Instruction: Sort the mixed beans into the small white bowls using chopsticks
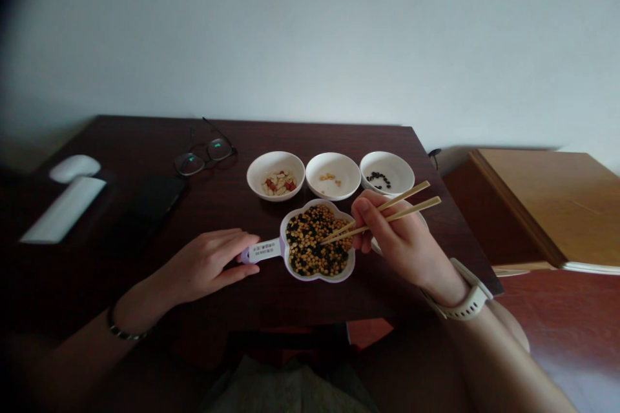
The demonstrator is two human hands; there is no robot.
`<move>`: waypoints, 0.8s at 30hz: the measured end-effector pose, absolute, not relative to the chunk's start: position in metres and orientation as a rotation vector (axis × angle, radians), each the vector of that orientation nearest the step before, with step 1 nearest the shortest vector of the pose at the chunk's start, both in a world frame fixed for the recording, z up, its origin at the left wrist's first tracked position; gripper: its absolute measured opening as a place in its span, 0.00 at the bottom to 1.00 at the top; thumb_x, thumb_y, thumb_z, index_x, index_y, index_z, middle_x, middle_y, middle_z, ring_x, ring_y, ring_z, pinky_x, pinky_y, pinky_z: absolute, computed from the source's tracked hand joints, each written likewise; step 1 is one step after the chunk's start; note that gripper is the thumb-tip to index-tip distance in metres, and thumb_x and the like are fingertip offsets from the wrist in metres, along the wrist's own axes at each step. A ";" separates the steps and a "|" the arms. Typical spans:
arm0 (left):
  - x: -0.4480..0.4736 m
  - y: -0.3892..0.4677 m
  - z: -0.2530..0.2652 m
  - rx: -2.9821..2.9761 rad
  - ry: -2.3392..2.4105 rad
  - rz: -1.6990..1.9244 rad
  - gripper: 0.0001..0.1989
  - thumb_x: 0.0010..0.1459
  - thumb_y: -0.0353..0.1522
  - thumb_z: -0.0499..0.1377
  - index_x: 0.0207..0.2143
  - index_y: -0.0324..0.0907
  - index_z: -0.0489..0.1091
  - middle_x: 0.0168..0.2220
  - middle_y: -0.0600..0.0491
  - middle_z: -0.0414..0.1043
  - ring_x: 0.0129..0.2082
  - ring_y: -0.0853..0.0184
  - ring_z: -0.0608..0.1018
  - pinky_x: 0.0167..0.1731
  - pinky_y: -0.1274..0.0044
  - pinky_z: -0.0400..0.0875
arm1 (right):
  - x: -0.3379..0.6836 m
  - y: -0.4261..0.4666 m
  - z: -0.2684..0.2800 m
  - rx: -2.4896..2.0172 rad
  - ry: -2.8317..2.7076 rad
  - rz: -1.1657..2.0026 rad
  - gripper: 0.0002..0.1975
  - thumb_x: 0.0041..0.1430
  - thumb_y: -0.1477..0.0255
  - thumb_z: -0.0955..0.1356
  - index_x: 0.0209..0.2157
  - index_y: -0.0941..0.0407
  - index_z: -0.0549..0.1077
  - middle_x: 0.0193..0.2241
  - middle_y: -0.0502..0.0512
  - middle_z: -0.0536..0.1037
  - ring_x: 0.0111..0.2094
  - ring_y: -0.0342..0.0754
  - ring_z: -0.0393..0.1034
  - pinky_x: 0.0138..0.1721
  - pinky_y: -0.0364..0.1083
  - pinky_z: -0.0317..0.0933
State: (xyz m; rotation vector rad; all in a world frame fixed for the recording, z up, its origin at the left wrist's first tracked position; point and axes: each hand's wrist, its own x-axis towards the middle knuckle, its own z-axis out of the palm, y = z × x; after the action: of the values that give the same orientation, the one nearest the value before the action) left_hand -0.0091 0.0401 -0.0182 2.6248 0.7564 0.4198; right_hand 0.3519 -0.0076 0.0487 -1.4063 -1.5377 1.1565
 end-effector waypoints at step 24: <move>-0.013 0.036 -0.020 2.622 0.770 0.450 0.15 0.77 0.43 0.59 0.52 0.41 0.71 0.38 0.52 0.76 0.35 0.64 0.79 0.37 0.72 0.70 | 0.354 -0.008 0.048 -1.383 -1.535 1.130 0.22 0.79 0.52 0.64 0.35 0.53 0.71 0.24 0.50 0.77 0.23 0.44 0.70 0.25 0.44 0.62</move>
State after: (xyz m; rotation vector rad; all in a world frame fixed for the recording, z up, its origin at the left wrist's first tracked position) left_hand -0.0133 0.0365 -0.0202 2.6223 0.7704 0.4503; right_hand 0.3537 -0.0077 0.0481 -1.3829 -1.5353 1.1305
